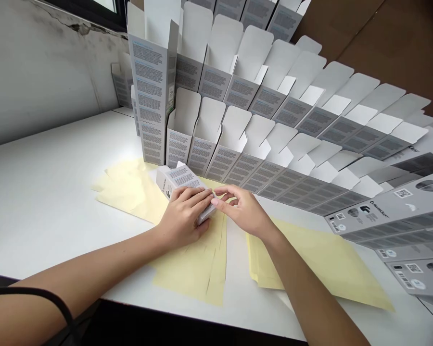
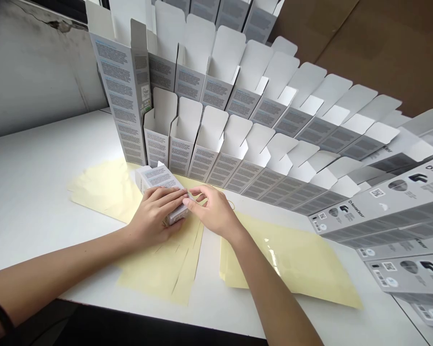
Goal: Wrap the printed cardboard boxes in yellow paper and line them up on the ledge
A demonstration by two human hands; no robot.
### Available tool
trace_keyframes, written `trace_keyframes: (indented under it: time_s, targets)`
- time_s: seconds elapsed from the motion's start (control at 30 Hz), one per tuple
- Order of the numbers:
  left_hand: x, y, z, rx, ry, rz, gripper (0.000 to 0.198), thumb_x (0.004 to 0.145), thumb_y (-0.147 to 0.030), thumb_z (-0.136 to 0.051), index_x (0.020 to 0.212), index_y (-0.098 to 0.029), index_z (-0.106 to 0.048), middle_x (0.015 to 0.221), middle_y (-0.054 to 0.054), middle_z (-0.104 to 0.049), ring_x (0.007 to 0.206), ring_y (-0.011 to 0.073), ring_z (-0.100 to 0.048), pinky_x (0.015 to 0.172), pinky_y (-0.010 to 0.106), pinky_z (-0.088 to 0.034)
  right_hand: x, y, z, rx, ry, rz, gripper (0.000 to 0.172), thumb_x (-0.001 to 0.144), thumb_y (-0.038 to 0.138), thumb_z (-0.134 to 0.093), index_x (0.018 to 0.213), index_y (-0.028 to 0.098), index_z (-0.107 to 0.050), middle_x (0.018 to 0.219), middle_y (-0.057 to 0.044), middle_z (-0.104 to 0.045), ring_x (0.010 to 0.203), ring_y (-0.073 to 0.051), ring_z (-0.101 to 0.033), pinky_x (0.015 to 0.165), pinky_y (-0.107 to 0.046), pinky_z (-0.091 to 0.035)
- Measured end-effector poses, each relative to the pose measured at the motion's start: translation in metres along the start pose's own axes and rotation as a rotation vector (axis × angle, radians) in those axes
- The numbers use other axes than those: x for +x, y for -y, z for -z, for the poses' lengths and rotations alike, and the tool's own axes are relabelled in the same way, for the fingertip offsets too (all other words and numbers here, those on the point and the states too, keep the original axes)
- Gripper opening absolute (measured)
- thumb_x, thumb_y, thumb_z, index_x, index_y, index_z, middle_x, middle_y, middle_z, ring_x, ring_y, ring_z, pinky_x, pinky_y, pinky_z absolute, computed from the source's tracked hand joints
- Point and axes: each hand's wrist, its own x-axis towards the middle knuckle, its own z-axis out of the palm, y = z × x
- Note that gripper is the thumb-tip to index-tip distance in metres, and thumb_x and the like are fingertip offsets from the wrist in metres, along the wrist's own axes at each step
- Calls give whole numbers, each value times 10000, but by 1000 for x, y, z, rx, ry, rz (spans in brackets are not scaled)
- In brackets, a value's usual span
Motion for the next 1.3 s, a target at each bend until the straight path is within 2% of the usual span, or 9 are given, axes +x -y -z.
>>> trace_keyframes:
  time_s: [0.2, 0.33, 0.43, 0.57, 0.73, 0.87, 0.97, 1.17, 1.3]
  targets:
    - [1, -1, -1, -4, -7, 0, 435, 768, -207, -605, 1201, -185, -573, 1242, 75, -643, 1084, 254, -589, 914, 431, -378, 7, -16, -12, 358, 142, -46, 407, 841, 396, -661, 1182, 175, -643, 1157, -111, -655, 1003, -212, -646, 849, -367, -548]
    - [0, 0, 0, 9, -19, -13, 429, 796, -222, -606, 1222, -181, -568, 1215, 84, -657, 1082, 258, -597, 910, 432, -382, 0, -18, -16, 315, 120, -63, 492, 825, 411, -680, 1248, 170, -604, 1205, -130, -628, 875, -184, -664, 792, -363, -562]
    - [0, 0, -1, 23, -18, -22, 423, 809, -238, -607, 1228, -189, -577, 1190, 92, -668, 1063, 271, -606, 889, 439, -391, -2, -18, -15, 242, 103, 17, 499, 813, 403, -699, 1256, 195, -602, 1247, -126, -605, 930, -184, -647, 789, -344, -557]
    - [1, 1, -2, 29, -35, -41, 432, 806, -239, -619, 1233, -188, -572, 1206, 96, -660, 1067, 277, -606, 886, 445, -396, -1, -21, -14, 83, 41, 114, 479, 780, 406, -735, 1205, 210, -634, 1146, -88, -644, 962, -182, -625, 776, -319, -541]
    - [0, 1, -2, 36, -38, -40, 430, 795, -233, -640, 1213, -168, -570, 1206, 89, -662, 1075, 269, -601, 897, 443, -396, -3, -25, -14, -301, -55, 374, 363, 902, 418, -590, 1160, 165, -619, 1070, -90, -653, 968, -191, -602, 814, -338, -509]
    - [-1, 0, 0, 41, -20, -25, 448, 798, -238, -643, 1233, -168, -565, 1212, 78, -660, 1078, 268, -596, 905, 446, -389, -3, -25, -17, -636, -162, 546, 383, 946, 448, -491, 968, 94, -635, 871, -101, -648, 821, -212, -601, 724, -347, -487]
    - [-1, -1, 0, 46, -17, -27, 441, 807, -249, -638, 1235, -168, -568, 1207, 72, -663, 1082, 268, -595, 909, 444, -387, -2, -24, -19, -736, -198, 566, 364, 950, 430, -492, 853, 102, -619, 757, -74, -604, 712, -196, -570, 647, -330, -460]
    - [0, 1, 0, 55, -31, -50, 420, 800, -246, -644, 1206, -160, -587, 1193, 72, -671, 1078, 265, -597, 907, 438, -392, -3, -25, -19, -454, -101, 427, 117, 934, 173, -497, 973, 131, -599, 882, -75, -623, 830, -183, -578, 708, -308, -477]
    - [-1, 3, -1, 53, -19, -51, 447, 778, -227, -653, 1214, -162, -587, 1204, 67, -665, 1082, 261, -591, 917, 435, -388, -3, -27, -16, -247, -31, 326, 223, 881, 40, -437, 990, 144, -601, 945, -68, -623, 875, -165, -576, 772, -307, -471]
